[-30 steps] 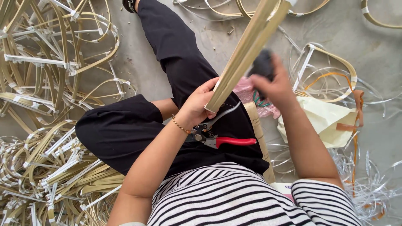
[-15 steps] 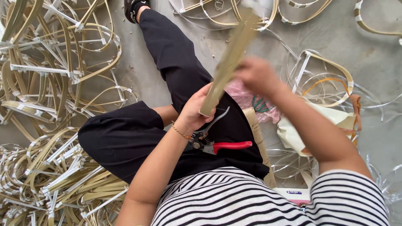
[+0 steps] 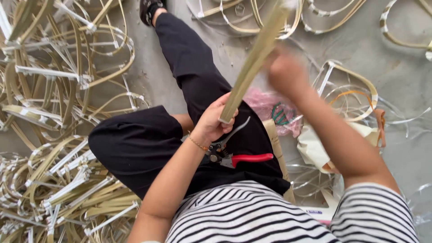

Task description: Assembling curved bamboo or wood strips into frames using white plastic connectors and clips.

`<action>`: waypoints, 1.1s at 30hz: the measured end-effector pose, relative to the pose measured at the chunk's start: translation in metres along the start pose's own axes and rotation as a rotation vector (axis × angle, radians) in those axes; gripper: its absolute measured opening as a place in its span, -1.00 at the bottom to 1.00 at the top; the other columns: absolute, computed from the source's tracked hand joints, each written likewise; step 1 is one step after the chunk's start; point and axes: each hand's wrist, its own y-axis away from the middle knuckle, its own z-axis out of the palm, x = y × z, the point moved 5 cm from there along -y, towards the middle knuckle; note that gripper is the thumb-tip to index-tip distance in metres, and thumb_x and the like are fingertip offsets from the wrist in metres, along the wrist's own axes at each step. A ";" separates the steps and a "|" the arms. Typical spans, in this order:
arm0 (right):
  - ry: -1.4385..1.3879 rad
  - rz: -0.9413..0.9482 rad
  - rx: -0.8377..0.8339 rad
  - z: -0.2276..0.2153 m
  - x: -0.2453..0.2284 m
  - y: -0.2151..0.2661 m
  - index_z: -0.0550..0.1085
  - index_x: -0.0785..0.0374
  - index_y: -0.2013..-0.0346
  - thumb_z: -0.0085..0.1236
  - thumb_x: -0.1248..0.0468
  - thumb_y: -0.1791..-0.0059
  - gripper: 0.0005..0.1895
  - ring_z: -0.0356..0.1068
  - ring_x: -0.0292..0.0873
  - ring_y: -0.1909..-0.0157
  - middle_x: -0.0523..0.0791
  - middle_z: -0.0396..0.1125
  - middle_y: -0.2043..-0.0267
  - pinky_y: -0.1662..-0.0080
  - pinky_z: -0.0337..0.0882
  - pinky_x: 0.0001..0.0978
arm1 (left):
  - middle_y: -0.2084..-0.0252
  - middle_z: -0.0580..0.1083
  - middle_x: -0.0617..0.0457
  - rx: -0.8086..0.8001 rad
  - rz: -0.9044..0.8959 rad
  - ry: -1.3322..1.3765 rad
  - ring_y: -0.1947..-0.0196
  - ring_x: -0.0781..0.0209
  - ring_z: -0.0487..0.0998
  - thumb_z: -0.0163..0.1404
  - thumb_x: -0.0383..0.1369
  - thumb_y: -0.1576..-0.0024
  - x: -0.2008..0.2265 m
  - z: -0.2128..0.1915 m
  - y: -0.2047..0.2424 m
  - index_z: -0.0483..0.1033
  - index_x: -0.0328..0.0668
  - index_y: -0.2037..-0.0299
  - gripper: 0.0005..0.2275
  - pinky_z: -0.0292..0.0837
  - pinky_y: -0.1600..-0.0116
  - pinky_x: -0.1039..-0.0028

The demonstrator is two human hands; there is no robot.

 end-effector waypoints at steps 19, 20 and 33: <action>-0.403 0.160 0.067 -0.059 0.009 -0.003 0.42 0.22 -0.21 0.12 0.32 -0.05 -0.59 0.39 0.19 -0.06 0.18 0.36 -0.04 -0.08 0.42 -0.03 | 0.43 0.38 0.16 -0.002 0.017 -0.033 0.67 0.48 0.27 -0.10 -0.54 -0.20 0.011 -0.003 -0.001 0.36 -0.19 -0.31 -0.58 0.20 0.63 0.61; -0.627 0.031 0.027 -0.064 -0.005 0.006 0.37 0.31 -0.20 0.20 0.30 0.03 -0.50 0.35 0.12 0.04 0.14 0.32 0.06 0.01 0.40 -0.10 | 0.44 0.38 0.11 0.156 0.120 -0.127 0.68 0.38 0.30 -0.12 -0.56 -0.15 0.020 -0.009 0.001 0.32 -0.18 -0.29 -0.56 0.21 0.66 0.54; -1.849 0.838 -0.025 0.010 0.002 0.054 0.32 0.29 0.10 0.07 0.31 -0.07 -0.83 0.20 -0.25 0.51 -0.14 0.23 0.40 0.45 0.25 -0.36 | 0.09 0.48 0.03 -0.042 0.156 -0.396 0.45 0.39 0.56 -0.29 -0.18 -0.31 0.028 0.013 0.004 0.17 -0.19 -0.40 -0.52 0.52 0.37 0.58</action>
